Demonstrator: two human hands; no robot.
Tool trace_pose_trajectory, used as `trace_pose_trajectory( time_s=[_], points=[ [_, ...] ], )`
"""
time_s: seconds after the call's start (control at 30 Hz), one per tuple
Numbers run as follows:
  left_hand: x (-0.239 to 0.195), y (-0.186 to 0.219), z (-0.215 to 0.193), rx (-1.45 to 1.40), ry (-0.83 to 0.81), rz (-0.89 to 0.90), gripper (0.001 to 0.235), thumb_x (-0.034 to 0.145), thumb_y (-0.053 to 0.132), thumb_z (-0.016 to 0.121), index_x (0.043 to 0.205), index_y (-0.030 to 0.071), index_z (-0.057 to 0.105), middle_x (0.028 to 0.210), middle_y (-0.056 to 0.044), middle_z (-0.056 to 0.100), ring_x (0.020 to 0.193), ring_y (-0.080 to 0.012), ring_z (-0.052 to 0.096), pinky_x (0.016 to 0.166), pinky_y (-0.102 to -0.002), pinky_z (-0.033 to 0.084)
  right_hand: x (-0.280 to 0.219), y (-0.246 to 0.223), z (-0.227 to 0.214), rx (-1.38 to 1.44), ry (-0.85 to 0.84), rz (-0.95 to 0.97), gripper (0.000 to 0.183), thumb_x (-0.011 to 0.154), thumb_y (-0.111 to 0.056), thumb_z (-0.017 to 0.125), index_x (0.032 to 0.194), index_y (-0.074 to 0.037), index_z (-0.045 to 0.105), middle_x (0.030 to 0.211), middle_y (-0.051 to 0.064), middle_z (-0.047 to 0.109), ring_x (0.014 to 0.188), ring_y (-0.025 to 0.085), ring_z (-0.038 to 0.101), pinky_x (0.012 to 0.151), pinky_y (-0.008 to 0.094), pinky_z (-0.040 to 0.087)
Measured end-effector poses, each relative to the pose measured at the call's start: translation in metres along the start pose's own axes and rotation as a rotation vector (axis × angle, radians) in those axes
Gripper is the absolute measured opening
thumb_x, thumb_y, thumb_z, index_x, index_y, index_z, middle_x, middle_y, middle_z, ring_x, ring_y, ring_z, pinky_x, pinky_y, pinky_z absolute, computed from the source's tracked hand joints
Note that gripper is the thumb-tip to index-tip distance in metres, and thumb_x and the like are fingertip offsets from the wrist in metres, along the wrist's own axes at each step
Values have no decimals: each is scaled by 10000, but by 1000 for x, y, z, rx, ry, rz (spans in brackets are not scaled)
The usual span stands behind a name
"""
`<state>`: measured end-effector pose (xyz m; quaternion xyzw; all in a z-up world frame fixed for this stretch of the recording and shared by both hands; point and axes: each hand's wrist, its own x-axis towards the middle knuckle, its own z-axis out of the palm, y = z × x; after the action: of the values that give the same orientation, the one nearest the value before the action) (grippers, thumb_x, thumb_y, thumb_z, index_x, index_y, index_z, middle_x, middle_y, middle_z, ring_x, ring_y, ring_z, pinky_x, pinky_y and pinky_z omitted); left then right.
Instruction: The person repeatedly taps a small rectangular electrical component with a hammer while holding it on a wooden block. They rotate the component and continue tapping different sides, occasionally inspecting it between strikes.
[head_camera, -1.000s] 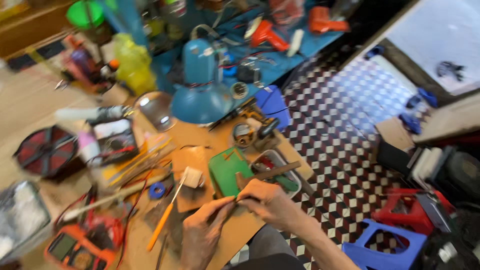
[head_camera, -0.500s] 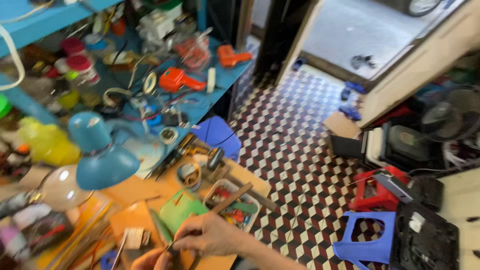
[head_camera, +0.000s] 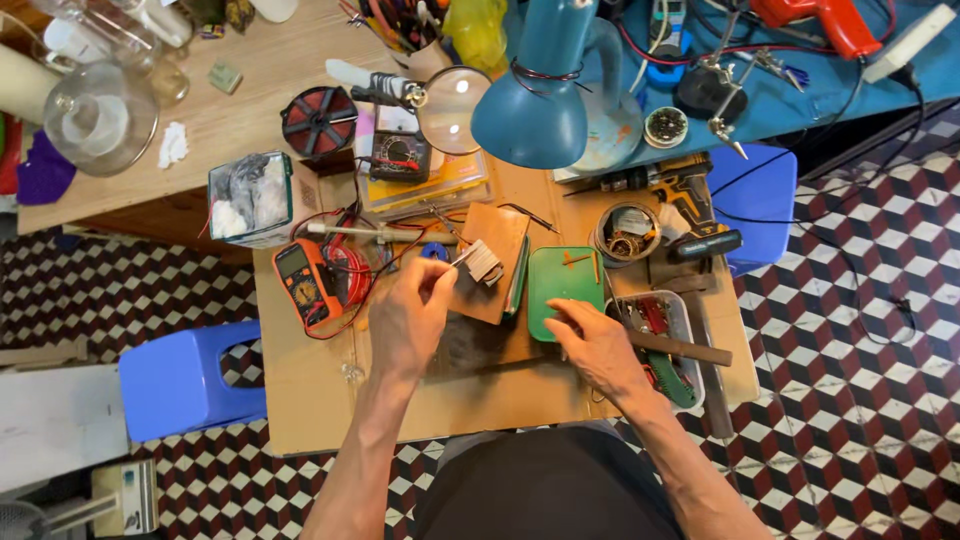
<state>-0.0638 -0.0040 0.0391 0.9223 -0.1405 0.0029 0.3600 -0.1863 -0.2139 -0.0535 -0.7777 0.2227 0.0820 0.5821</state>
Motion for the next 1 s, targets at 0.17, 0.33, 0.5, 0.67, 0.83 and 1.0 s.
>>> trace_pose_trajectory(
  time_s=[0.17, 0.33, 0.5, 0.67, 0.83, 1.0],
  points=[
    [43, -41, 46, 135, -15, 117, 151, 927, 270, 720, 943, 122, 742, 850, -128, 752, 787, -330, 731, 658, -438, 555, 11, 78, -4, -501, 206, -249, 390, 885, -256, 704, 1218, -56, 670, 1196, 106, 685, 1120, 316, 621, 958, 442, 469],
    [63, -54, 63, 141, -7, 152, 125, 913, 247, 715, 913, 124, 733, 831, -118, 759, 765, -326, 736, 656, -427, 560, 10, 119, 1, -667, 237, -268, 459, 841, -263, 722, 1248, -62, 650, 1243, 105, 657, 1202, 314, 566, 1044, 465, 402],
    [68, -63, 71, 42, -75, 55, 131, 919, 253, 703, 922, 122, 719, 823, -71, 781, 720, -256, 758, 593, -376, 552, 15, 129, 5, -690, 241, -258, 505, 835, -251, 730, 1283, -38, 635, 1247, 136, 652, 1189, 334, 566, 1043, 476, 387],
    [68, -64, 74, 13, -90, 24, 118, 940, 223, 708, 935, 105, 712, 796, -77, 775, 702, -242, 757, 583, -354, 537, 20, 130, 5, -688, 232, -229, 519, 829, -248, 726, 1297, -43, 632, 1250, 131, 658, 1186, 324, 570, 1049, 461, 389],
    [66, -67, 75, -127, -148, -6, 123, 952, 194, 697, 966, 73, 680, 759, -94, 742, 674, -232, 760, 584, -342, 528, 19, 130, 3, -659, 233, -237, 491, 852, -238, 714, 1294, -38, 640, 1231, 136, 671, 1175, 326, 581, 1052, 460, 396],
    [64, -67, 73, -65, -132, 8, 136, 951, 226, 700, 961, 92, 678, 789, -84, 765, 719, -242, 764, 588, -353, 548, 22, 127, 3, -657, 232, -236, 496, 844, -242, 718, 1287, -33, 641, 1205, 142, 681, 1150, 333, 593, 1048, 465, 401]
  ],
)
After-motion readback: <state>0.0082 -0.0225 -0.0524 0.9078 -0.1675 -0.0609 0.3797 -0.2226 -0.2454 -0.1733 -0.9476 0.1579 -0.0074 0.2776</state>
